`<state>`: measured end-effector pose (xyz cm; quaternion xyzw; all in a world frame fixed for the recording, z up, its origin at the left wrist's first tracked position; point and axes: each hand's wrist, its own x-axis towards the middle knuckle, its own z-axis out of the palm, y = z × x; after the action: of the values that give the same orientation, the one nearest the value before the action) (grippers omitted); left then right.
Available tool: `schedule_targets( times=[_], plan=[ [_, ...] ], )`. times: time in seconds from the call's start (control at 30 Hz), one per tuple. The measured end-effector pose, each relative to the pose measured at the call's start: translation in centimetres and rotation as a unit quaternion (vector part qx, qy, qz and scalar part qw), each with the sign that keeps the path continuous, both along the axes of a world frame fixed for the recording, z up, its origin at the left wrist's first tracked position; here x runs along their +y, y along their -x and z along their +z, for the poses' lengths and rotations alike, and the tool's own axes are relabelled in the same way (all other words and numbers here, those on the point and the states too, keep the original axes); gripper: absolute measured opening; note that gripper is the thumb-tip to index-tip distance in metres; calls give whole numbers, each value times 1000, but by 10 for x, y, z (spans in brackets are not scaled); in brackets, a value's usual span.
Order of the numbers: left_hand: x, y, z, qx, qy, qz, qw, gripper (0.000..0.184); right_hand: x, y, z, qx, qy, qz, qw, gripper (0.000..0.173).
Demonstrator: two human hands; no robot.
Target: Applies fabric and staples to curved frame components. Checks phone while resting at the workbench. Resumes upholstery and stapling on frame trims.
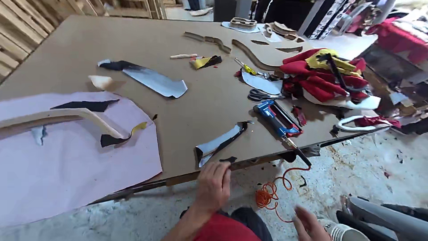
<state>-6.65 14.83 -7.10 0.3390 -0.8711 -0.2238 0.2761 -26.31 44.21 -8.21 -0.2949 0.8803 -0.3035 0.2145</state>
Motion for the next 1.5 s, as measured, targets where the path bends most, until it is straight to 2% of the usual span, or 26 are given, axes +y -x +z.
schedule_targets(
  times=[0.07,0.13,0.2,0.3,0.4,0.5,0.6,0.7,0.77,0.8,0.97,1.03,1.1,1.2,1.27,1.33,1.5],
  plan=[
    [-29,10,-4,-52,34,57,996,34,-95,2,24,66,68,95,991,40],
    [-50,19,-7,-136,5,89,987,47,-177,4,35,120,114,185,969,37],
    [-61,28,-13,-180,-21,108,978,50,-238,10,33,149,111,255,949,35],
    [-60,44,-30,-146,10,132,980,33,-296,37,13,144,52,336,930,39],
    [-54,57,-40,-97,12,137,986,27,-320,66,-18,153,86,376,910,29],
    [-56,62,-39,-50,-31,156,986,27,-326,88,-15,138,120,389,903,27],
    [-63,62,-35,-32,-89,157,983,26,-311,121,21,186,75,296,934,35],
    [-71,61,-29,-30,-133,145,980,26,-290,160,24,224,2,176,959,65],
    [-76,61,-28,-29,-151,140,978,26,-280,173,16,218,-62,130,965,85],
    [-77,61,-28,-29,-154,140,978,27,-280,177,14,213,-88,120,966,89],
    [-81,61,-28,-45,-150,133,979,27,-299,186,47,147,-178,120,966,80],
    [-85,62,-27,-55,-150,117,980,26,-294,183,73,141,-201,106,963,67],
    [-85,62,-28,-63,-139,107,983,25,-281,166,97,137,-211,115,961,55],
    [-79,63,-28,-76,-124,102,984,21,-261,111,122,48,-203,142,968,48],
    [-79,64,-27,-87,-131,106,982,19,-258,72,124,22,-190,177,965,38],
    [-81,65,-27,-99,-121,118,981,20,-259,45,119,45,-180,218,958,34],
    [-82,67,-27,-126,-124,123,977,19,-263,30,114,59,-176,247,951,32]
  ],
)
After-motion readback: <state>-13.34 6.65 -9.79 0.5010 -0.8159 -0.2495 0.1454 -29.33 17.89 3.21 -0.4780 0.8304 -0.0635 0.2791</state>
